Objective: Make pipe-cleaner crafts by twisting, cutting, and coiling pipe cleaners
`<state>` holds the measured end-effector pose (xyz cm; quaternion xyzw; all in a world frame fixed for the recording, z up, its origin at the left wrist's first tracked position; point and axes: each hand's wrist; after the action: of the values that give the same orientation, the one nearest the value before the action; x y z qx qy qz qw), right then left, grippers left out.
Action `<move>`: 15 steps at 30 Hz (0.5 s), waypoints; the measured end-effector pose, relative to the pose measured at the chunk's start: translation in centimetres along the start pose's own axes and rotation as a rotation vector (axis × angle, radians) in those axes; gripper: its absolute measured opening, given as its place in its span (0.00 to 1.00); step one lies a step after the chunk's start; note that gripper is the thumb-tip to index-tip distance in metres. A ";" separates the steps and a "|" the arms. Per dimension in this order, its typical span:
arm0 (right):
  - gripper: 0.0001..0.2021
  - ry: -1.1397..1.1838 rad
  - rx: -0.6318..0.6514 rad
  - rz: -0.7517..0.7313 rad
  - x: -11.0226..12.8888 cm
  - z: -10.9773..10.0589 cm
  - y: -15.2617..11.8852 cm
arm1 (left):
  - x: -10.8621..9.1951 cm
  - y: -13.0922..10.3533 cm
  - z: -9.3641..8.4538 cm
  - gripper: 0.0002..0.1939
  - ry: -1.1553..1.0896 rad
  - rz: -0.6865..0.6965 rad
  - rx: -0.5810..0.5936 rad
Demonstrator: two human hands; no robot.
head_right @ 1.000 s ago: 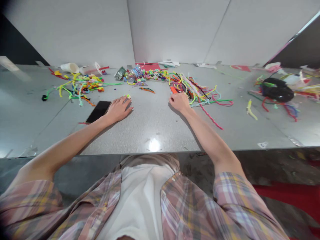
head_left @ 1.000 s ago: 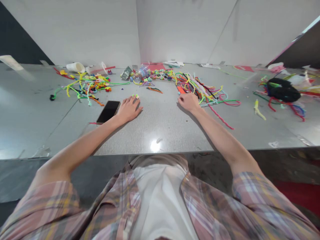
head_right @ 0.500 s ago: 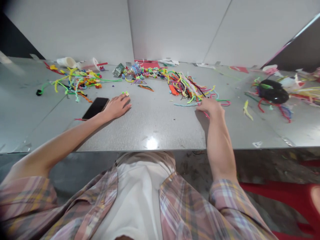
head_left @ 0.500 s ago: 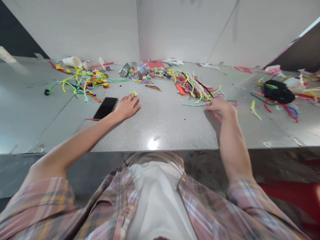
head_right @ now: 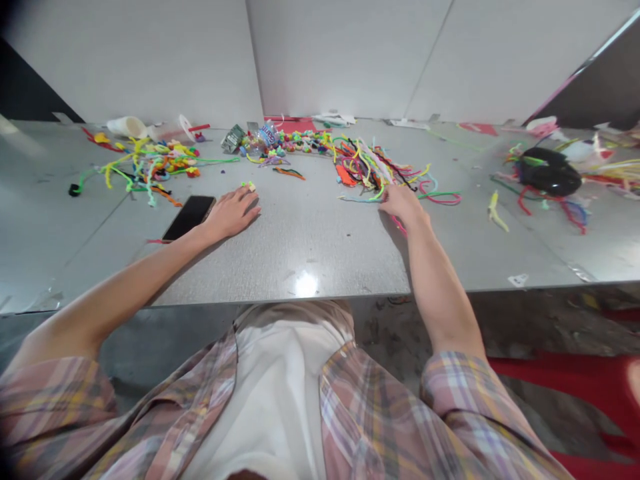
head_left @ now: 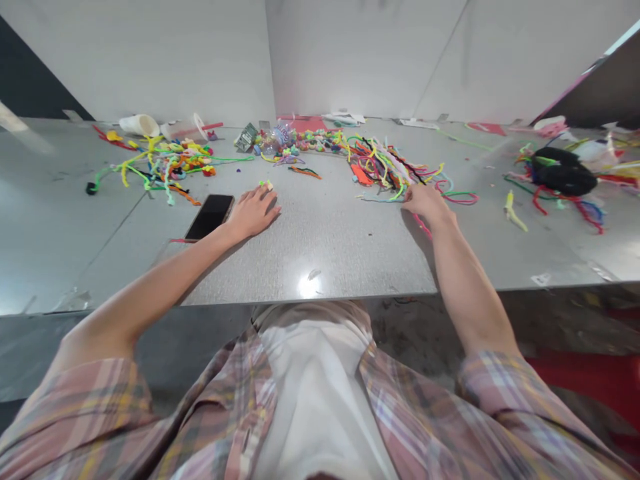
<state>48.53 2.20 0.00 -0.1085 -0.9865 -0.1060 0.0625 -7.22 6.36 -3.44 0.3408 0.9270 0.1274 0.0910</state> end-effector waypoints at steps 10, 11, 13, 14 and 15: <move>0.11 0.290 -0.203 -0.397 9.1 2.2 -2.0 | 0.0 0.1 -0.3 0.33 0.027 0.002 0.032; 0.12 0.322 -0.246 -0.421 9.7 2.6 -2.3 | -0.1 0.1 -0.3 0.33 0.028 0.000 0.036; 0.12 0.381 -0.306 -0.464 10.5 3.0 -2.6 | -0.3 0.1 -0.3 0.32 0.036 0.002 0.034; 0.12 0.415 -0.337 -0.482 10.6 3.2 -2.5 | -0.4 0.0 -0.4 0.32 0.044 0.006 0.025; 0.12 0.457 -0.379 -0.494 10.7 3.1 -2.3 | -0.6 -0.1 -0.4 0.32 0.053 0.013 0.013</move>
<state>37.35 2.89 -1.91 0.1492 -0.9064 -0.3197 0.2323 -6.92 5.84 -2.99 0.3440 0.9277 0.1309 0.0632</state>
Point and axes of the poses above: each hand's wrist, its own y-axis towards the middle knuckle, its own z-axis out of the palm, x = y × z, and after that the axes turned 6 degrees about z, right-handed
